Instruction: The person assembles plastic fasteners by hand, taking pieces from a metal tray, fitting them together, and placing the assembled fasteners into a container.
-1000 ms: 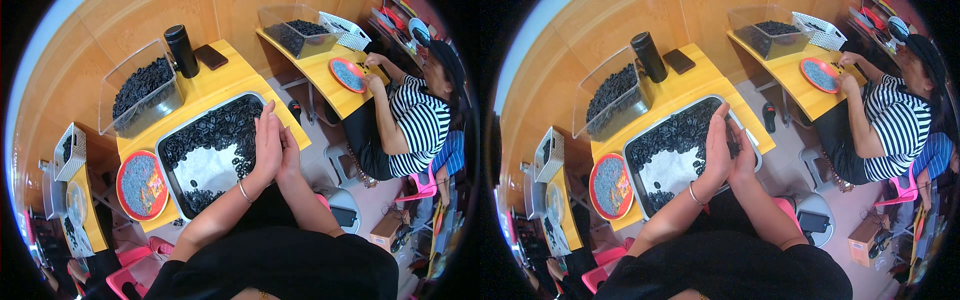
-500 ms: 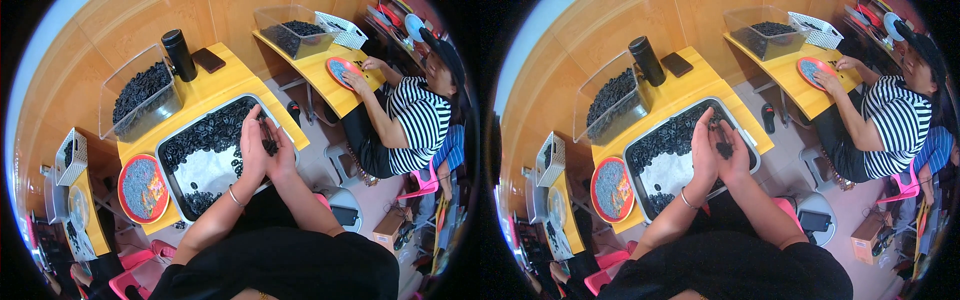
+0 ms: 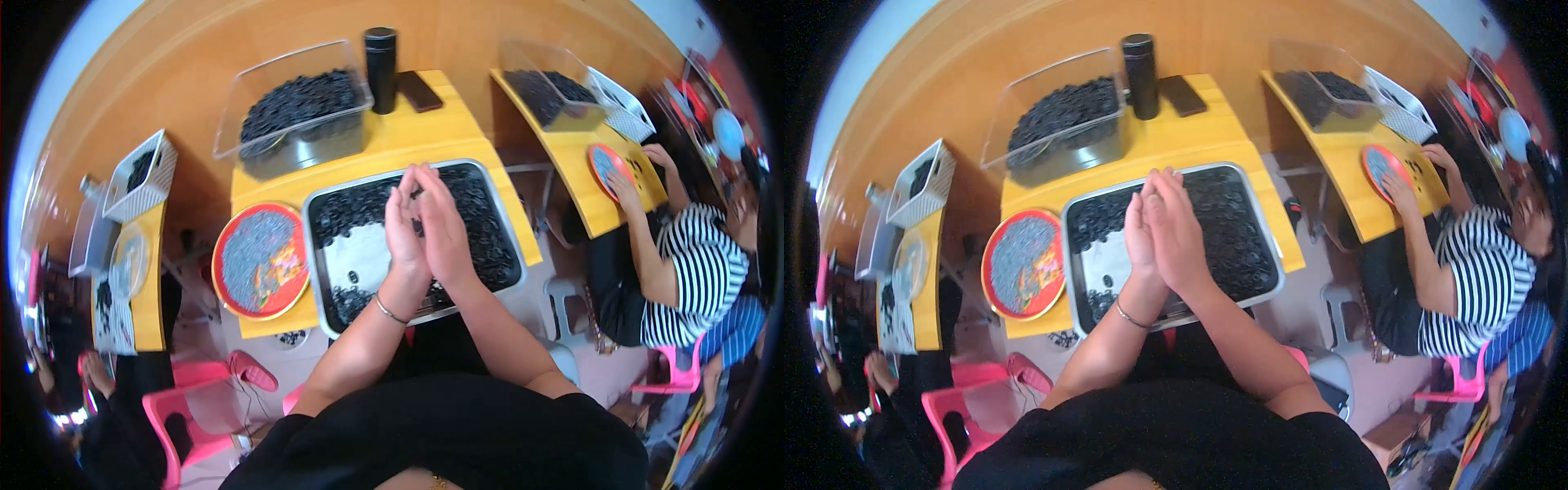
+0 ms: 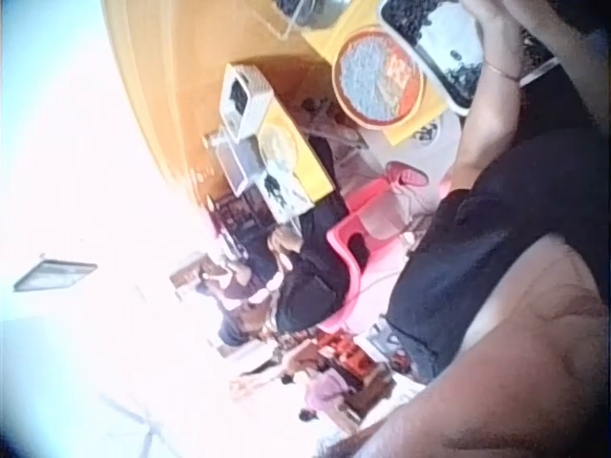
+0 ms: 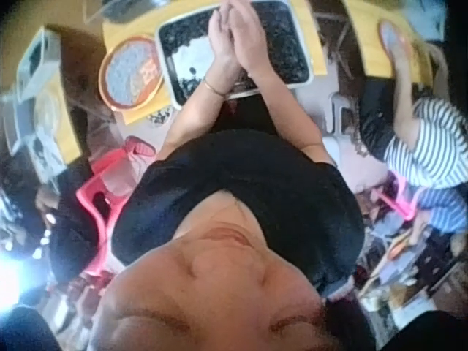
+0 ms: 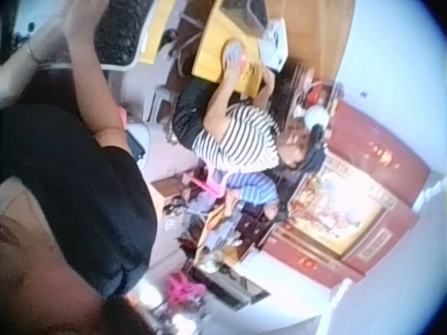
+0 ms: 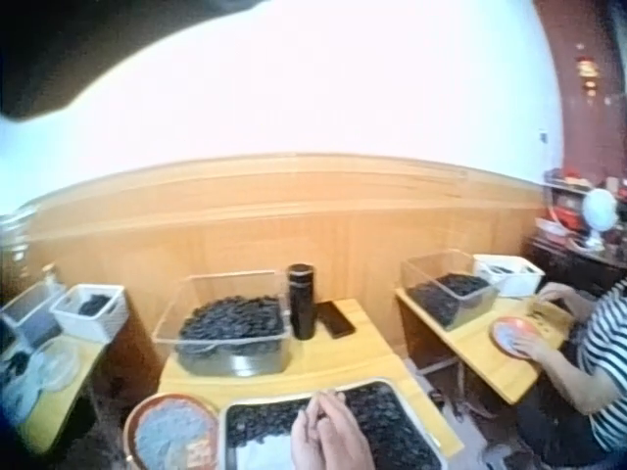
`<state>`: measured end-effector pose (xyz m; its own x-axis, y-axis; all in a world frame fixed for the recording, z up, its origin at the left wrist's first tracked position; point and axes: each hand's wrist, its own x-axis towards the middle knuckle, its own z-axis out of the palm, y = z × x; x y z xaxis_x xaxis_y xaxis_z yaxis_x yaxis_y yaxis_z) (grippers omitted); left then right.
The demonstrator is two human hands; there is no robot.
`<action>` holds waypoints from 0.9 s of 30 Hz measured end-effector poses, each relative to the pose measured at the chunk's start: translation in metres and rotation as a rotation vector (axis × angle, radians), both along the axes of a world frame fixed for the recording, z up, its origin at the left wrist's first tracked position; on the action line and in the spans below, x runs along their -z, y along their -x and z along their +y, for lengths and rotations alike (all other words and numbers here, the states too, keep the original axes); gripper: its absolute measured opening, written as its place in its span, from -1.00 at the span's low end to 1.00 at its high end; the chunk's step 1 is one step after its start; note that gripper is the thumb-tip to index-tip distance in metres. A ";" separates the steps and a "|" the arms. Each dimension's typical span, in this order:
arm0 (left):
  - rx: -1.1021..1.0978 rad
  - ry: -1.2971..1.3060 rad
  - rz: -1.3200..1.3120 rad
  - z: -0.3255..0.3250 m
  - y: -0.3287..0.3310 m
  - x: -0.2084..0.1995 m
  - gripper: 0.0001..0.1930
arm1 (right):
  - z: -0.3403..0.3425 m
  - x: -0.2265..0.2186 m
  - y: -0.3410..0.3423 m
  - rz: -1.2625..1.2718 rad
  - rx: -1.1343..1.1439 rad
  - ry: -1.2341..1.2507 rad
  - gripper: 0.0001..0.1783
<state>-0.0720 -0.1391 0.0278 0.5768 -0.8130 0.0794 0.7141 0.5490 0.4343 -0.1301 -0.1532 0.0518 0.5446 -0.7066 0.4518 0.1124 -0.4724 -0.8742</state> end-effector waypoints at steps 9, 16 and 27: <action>-0.117 -0.041 0.351 0.044 -0.034 -0.020 -0.50 | 0.033 -0.006 -0.040 -0.222 -0.217 -0.355 -0.36; -0.129 0.063 0.425 0.069 -0.049 -0.016 -0.52 | 0.057 -0.020 -0.052 -0.366 -0.365 -0.469 -0.38; -0.243 0.212 0.383 0.122 -0.069 -0.027 -0.48 | 0.063 -0.019 -0.045 -0.378 -0.309 -0.459 -0.74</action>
<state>-0.0026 -0.0172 0.0551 0.7677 -0.6403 -0.0258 0.6408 0.7672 0.0265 -0.0852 -0.0904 0.0707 0.6161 -0.7095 0.3420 0.5211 0.0415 -0.8525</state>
